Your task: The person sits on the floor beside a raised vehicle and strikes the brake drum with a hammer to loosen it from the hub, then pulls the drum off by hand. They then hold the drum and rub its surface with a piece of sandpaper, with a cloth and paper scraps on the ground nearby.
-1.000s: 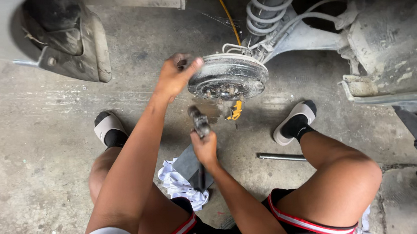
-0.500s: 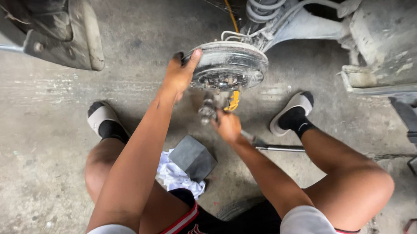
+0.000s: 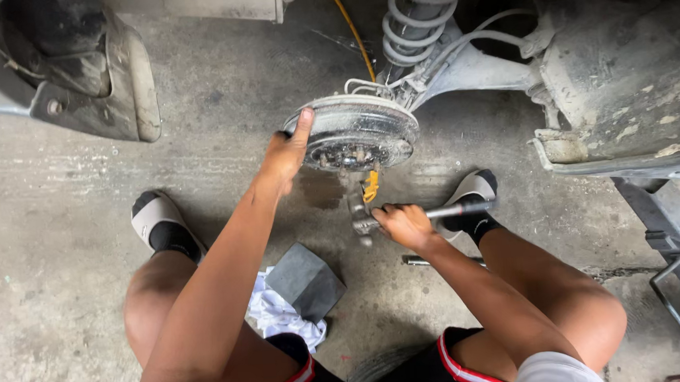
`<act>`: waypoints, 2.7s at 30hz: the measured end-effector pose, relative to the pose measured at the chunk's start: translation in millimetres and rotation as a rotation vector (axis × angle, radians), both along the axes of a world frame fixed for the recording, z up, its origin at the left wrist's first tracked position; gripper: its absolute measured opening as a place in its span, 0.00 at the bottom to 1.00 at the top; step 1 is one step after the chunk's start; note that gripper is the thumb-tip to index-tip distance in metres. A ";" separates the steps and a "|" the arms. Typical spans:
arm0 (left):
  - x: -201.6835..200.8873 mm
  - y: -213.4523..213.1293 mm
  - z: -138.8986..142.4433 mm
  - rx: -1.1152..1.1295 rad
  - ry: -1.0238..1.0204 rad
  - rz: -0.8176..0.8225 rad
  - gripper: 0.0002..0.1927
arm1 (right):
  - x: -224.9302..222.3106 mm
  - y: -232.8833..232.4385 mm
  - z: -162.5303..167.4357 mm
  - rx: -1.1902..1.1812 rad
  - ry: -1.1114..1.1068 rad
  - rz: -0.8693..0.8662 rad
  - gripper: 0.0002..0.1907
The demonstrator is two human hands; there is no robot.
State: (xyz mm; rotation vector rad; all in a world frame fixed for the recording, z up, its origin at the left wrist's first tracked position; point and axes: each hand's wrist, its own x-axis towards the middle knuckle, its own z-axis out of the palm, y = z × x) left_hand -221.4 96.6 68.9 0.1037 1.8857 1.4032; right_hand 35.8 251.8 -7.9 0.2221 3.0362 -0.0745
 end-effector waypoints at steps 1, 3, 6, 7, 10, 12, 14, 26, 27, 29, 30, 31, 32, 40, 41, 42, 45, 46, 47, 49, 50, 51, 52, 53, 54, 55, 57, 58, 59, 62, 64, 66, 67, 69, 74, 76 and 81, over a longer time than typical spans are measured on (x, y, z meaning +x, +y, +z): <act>-0.3 -0.4 -0.2 0.015 0.006 -0.008 0.63 | 1.2 2.1 1.1 0.043 -0.035 0.038 0.12; -0.6 -1.8 -0.4 0.029 -0.006 -0.011 0.63 | 6.0 0.6 -1.6 -0.024 0.084 -0.114 0.13; -0.3 -3.1 -0.8 0.016 -0.027 -0.016 0.64 | 20.2 -8.6 -12.9 -0.200 0.122 -0.343 0.13; 0.0 -2.9 -1.0 0.034 -0.033 -0.007 0.64 | 26.4 -13.4 -17.2 -0.260 0.146 -0.396 0.13; 0.6 -1.7 -2.1 0.065 -0.078 -0.017 0.66 | 44.3 -24.3 -22.2 -0.298 0.449 -0.253 0.21; 1.5 -1.5 -3.9 0.131 -0.037 -0.050 0.67 | 49.3 -23.5 -14.3 -0.259 0.428 -0.147 0.21; 3.1 -1.5 -6.8 0.146 -0.036 -0.033 0.67 | 45.7 -15.1 3.1 -0.205 0.437 -0.044 0.20; 16.9 0.7 -55.7 0.503 -0.516 0.394 0.62 | 25.1 25.9 73.4 -0.140 0.394 -0.047 0.20; 25.6 3.7 -61.8 0.491 -0.568 0.554 0.60 | 31.7 25.9 70.3 -0.183 0.408 -0.102 0.21; 43.9 12.7 -71.3 0.514 -0.686 0.449 0.62 | 44.6 28.6 64.6 -0.188 0.437 -0.114 0.22; 51.8 18.0 -74.2 0.530 -0.742 0.423 0.63 | 49.4 30.8 62.4 -0.178 0.438 -0.050 0.22; 58.3 23.1 -75.0 0.555 -0.785 0.480 0.63 | 53.4 34.2 60.8 -0.170 0.422 0.006 0.23; 63.3 27.6 -74.3 0.577 -0.823 0.522 0.62 | 55.2 37.5 59.4 -0.149 0.402 0.022 0.22; 64.1 27.0 -73.3 0.675 -0.938 0.507 0.62 | 35.4 46.7 50.5 -0.168 0.634 0.012 0.22; 60.8 24.6 -72.2 0.674 -0.933 0.482 0.62 | 33.5 44.9 49.8 -0.208 0.614 -0.059 0.21; 57.0 22.4 -71.2 0.672 -0.934 0.471 0.62 | 32.9 43.0 49.9 -0.254 0.583 -0.122 0.20; 44.6 19.4 -67.9 0.637 -0.849 0.481 0.52 | 34.7 39.1 54.8 -0.302 0.602 -0.162 0.19; 41.3 19.7 -67.0 0.604 -0.825 0.475 0.51 | 36.2 39.0 58.3 -0.294 0.629 -0.161 0.18; 38.9 20.1 -66.4 0.577 -0.802 0.485 0.49 | 36.8 38.4 62.4 -0.299 0.634 -0.128 0.19; 37.1 21.2 -65.8 0.577 -0.760 0.504 0.45 | 36.5 37.5 71.9 -0.292 0.651 -0.040 0.21; 37.5 21.6 -65.8 0.588 -0.735 0.507 0.42 | 34.5 36.5 76.9 -0.271 0.596 -0.097 0.21; 38.5 21.9 -66.1 0.587 -0.719 0.511 0.38 | 31.9 33.6 81.7 -0.255 0.533 -0.164 0.21; 39.9 21.8 -66.2 0.571 -0.726 0.505 0.37 | 27.3 29.7 86.3 -0.240 0.455 -0.236 0.21; 41.3 21.3 -65.7 0.565 -0.730 0.509 0.36 | 23.0 24.8 90.9 -0.214 0.483 -0.171 0.21; 42.1 20.8 -66.5 0.559 -0.721 0.510 0.35 | 16.6 17.2 94.7 -0.192 0.524 -0.106 0.21; 42.6 20.3 -67.1 0.632 -0.704 0.470 0.33 | 10.1 10.9 99.3 -0.156 0.568 -0.052 0.21; 42.7 18.9 -65.7 0.763 -0.676 0.419 0.30 | -4.9 -5.6 107.4 -0.149 0.559 0.019 0.22; 42.3 18.1 -64.4 0.701 -0.694 0.428 0.32 | -12.7 -14.1 111.2 -0.147 0.557 0.065 0.22; 41.5 17.3 -62.7 0.642 -0.707 0.433 0.35 | -20.2 -21.8 115.1 -0.180 0.524 -0.039 0.22; 37.5 14.1 -56.6 0.678 -0.706 0.413 0.37 | -38.9 -41.7 122.6 -0.263 0.519 -0.159 0.23; 33.7 10.0 -53.4 0.675 -0.731 0.383 0.38 | -46.9 -52.4 122.4 -0.266 0.635 0.020 0.25; 28.9 3.6 -51.7 0.581 -0.778 0.352 0.40 | -53.3 -61.0 117.9 -0.189 0.403 -0.124 0.19; 26.1 -0.3 -51.2 0.588 -0.765 0.343 0.38 | -56.1 -64.9 114.7 -0.149 0.294 -0.184 0.17; 19.7 -8.2 -51.0 0.613 -0.753 0.350 0.32 | -60.8 -72.0 107.8 -0.176 0.276 -0.158 0.18; 0.9 -22.1 -45.8 0.534 -0.542 0.483 0.19 | -77.5 -90.1 96.9 -0.168 0.366 -0.074 0.20; -7.3 -27.3 -40.0 0.472 -0.404 0.560 0.14 | -83.6 -98.9 92.2 -0.128 0.303 -0.181 0.17; -27.5 -36.0 -20.7 0.467 -0.166 0.606 0.13 | -80.1 -112.5 59.4 -0.233 0.302 0.005 0.16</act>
